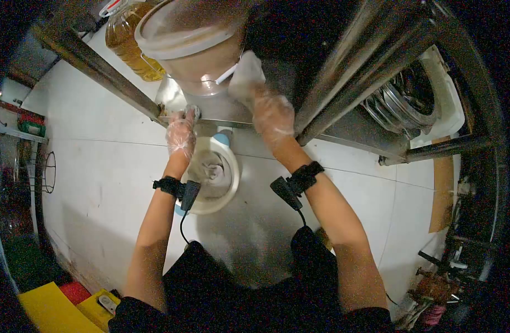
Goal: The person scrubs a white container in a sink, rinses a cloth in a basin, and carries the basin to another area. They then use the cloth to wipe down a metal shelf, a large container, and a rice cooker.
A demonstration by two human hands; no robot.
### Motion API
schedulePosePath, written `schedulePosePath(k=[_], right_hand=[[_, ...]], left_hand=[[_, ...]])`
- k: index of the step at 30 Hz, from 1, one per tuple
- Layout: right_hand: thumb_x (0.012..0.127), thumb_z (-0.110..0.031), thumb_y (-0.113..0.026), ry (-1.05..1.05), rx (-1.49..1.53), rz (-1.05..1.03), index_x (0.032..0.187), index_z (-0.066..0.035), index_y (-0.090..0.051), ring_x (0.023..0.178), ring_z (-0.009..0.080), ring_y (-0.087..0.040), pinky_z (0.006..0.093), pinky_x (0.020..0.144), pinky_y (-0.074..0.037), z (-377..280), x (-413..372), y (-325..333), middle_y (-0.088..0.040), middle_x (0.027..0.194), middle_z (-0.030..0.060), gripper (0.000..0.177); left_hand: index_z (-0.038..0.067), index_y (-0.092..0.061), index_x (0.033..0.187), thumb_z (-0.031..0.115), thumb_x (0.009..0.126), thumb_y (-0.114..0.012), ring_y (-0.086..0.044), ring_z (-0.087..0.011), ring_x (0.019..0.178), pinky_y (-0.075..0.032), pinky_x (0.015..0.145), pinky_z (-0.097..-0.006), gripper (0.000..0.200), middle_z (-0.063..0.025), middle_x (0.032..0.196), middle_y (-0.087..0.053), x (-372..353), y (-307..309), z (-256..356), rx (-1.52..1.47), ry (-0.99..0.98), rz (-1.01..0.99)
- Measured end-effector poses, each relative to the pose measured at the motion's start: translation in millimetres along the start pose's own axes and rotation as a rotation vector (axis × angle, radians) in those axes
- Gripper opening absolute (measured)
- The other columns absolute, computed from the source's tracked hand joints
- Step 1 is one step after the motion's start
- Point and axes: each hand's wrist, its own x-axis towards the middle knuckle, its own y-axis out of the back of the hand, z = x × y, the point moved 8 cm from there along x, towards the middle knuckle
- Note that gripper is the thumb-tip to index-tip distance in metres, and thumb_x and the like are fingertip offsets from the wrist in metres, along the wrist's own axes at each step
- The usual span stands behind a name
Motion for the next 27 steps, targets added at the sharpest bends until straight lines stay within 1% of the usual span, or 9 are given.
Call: schedulePosePath(k=[4,7,12,15,17,19,22,24,27], right_hand=[[0.086,-0.026,-0.054,0.378,-0.024,0.113,0.138,-0.019,-0.037,0.107,0.0314,-0.057,0.0401,0.087,-0.049,-24.3,-17.2,-43.2,-0.032,0.145,0.0066,0.056],[0.084,-0.021,-0.056,0.272,0.146,-0.229,0.136,-0.019,-0.04,0.118,0.0274,-0.05,0.0395,0.095,-0.045,-14.3,-23.7,-31.4,-0.034,0.145,0.0041,0.054],[0.084,-0.019,-0.055,0.251,0.273,-0.134,0.132,-0.016,-0.044,0.122,0.0256,-0.047,0.0383,0.096,-0.043,0.2,-30.5,-7.3,-0.038,0.142,0.0049,0.049],[0.085,-0.017,-0.055,0.263,0.343,-0.047,0.13,-0.015,-0.046,0.121,0.0262,-0.047,0.0385,0.096,-0.043,1.5,-33.7,-10.4,-0.041,0.14,0.0053,0.046],[0.085,-0.016,-0.054,0.296,0.352,0.024,0.129,-0.015,-0.047,0.12,0.0264,-0.048,0.0385,0.096,-0.043,-0.1,-32.7,-8.5,-0.042,0.139,0.0055,0.045],[0.084,-0.014,-0.055,0.314,0.378,0.035,0.128,-0.014,-0.048,0.119,0.0264,-0.048,0.0383,0.095,-0.043,-0.3,-32.8,-5.1,-0.045,0.136,0.0067,0.044],[0.085,-0.015,-0.055,0.306,0.413,0.038,0.127,-0.014,-0.048,0.118,0.0273,-0.049,0.0385,0.095,-0.043,8.4,-35.1,0.2,-0.047,0.133,0.0084,0.044],[0.084,-0.016,-0.056,0.315,0.403,0.03,0.129,-0.014,-0.047,0.117,0.0286,-0.049,0.0391,0.095,-0.043,13.0,-37.6,-0.2,-0.047,0.134,0.0096,0.045],[0.083,-0.018,-0.059,0.255,0.392,-0.043,0.132,-0.014,-0.043,0.117,0.0313,-0.049,0.0402,0.094,-0.043,12.0,-35.6,-0.8,-0.043,0.137,0.0125,0.052]], left_hand=[[0.014,-0.05,0.126,-0.002,0.073,-0.054,-0.054,-0.0332,0.1,-0.048,0.085,-0.0399,0.055,-0.0142,0.115,-0.053,-2.2,-6.1,8.8,0.016,-0.019,-0.063],[0.013,-0.052,0.122,-0.001,0.075,-0.053,-0.055,-0.0325,0.101,-0.049,0.084,-0.0397,0.049,-0.0132,0.114,-0.053,5.9,-1.1,1.7,0.055,0.038,-0.079],[0.015,-0.054,0.115,0.006,0.075,-0.059,-0.056,-0.0279,0.1,-0.052,0.078,-0.0361,0.041,-0.0105,0.106,-0.055,17.4,-17.6,-24.6,0.236,0.175,-0.13],[0.016,-0.056,0.111,0.019,0.073,-0.063,-0.056,-0.0243,0.099,-0.052,0.076,-0.038,0.038,-0.0045,0.107,-0.057,19.6,-58.9,32.6,0.21,-0.036,-0.081],[0.015,-0.058,0.106,0.02,0.08,-0.051,-0.054,-0.0223,0.095,-0.047,0.076,-0.0381,0.027,-0.0017,0.101,-0.057,7.3,-5.9,75.7,0.001,-0.079,0.229],[0.014,-0.058,0.107,0.02,0.079,-0.052,-0.054,-0.023,0.094,-0.047,0.076,-0.0386,0.029,-0.0018,0.102,-0.056,11.1,-22.5,72.0,0.057,-0.216,0.187],[0.015,-0.056,0.115,0.012,0.082,-0.048,-0.053,-0.0235,0.102,-0.049,0.081,-0.0361,0.034,-0.0034,0.116,-0.053,25.6,-22.3,18.2,0.254,0.029,-0.153],[0.016,-0.056,0.115,0.012,0.082,-0.049,-0.053,-0.0245,0.101,-0.049,0.08,-0.0359,0.034,-0.0035,0.115,-0.053,33.6,-19.0,-23.5,0.243,0.199,-0.147],[0.016,-0.058,0.112,0.011,0.081,-0.051,-0.054,-0.0255,0.097,-0.049,0.079,-0.0365,0.033,-0.0043,0.111,-0.054,27.6,-20.1,-14.4,0.248,0.124,-0.143]])
